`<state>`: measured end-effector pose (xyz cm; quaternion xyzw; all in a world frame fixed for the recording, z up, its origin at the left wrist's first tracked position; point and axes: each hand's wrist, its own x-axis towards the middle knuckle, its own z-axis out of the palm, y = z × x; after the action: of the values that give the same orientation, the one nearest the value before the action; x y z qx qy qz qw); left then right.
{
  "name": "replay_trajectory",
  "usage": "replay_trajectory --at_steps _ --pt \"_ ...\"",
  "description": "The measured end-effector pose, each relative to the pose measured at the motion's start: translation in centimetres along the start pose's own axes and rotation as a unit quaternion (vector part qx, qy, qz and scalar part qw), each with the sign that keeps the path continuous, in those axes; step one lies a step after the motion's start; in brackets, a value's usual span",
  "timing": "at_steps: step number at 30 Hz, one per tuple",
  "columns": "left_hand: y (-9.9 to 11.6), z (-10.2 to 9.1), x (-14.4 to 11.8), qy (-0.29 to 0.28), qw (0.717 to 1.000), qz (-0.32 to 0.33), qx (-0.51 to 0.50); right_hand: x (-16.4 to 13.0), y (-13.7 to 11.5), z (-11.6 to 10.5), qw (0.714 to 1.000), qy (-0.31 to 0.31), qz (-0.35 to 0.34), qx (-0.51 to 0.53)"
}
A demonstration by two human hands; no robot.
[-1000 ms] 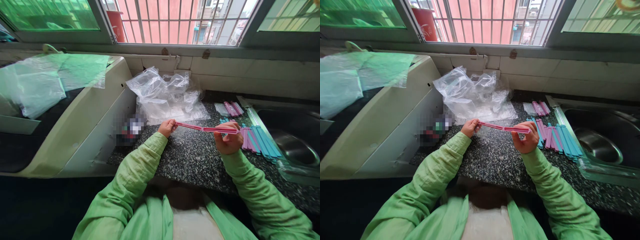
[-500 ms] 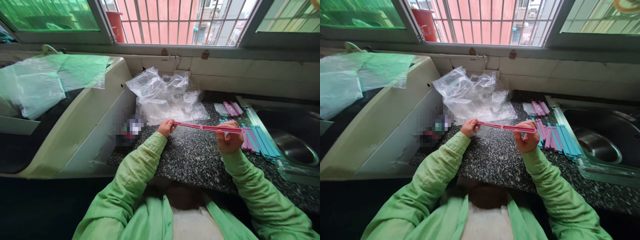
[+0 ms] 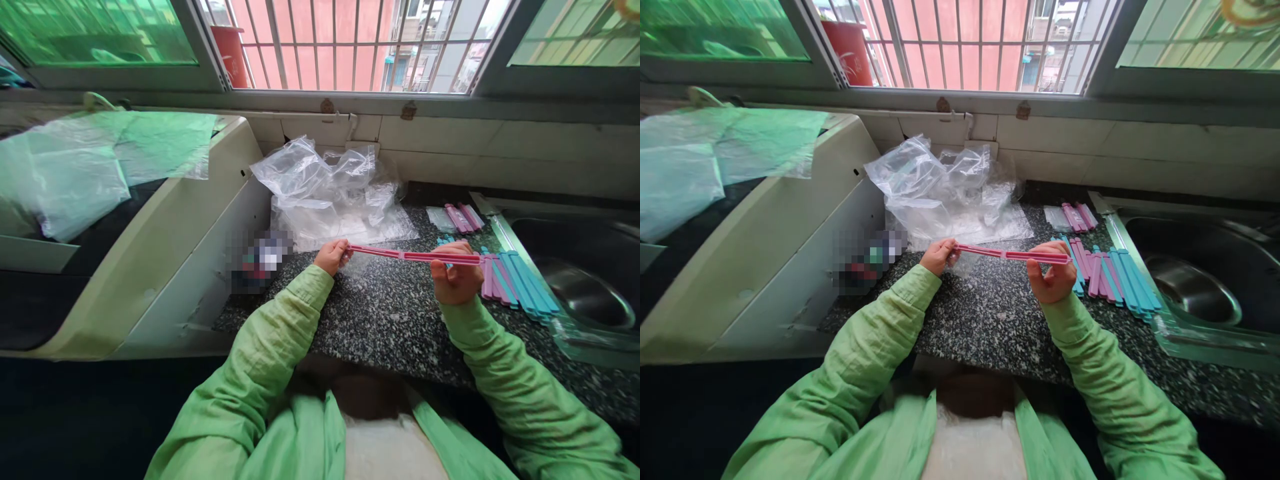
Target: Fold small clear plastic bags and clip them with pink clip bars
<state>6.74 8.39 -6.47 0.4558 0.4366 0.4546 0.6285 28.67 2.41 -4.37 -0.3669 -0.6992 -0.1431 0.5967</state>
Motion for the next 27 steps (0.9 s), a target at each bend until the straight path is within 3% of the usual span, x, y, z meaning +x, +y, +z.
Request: replay_trajectory --at_steps 15,27 --pt "-0.1 -0.1 0.0 -0.011 0.998 0.051 0.047 -0.4 0.2 0.5 0.998 -0.051 -0.036 0.001" --pt "-0.3 -0.1 -0.1 -0.02 0.997 0.055 0.052 -0.6 0.2 1.4 0.993 -0.105 -0.045 -0.005"
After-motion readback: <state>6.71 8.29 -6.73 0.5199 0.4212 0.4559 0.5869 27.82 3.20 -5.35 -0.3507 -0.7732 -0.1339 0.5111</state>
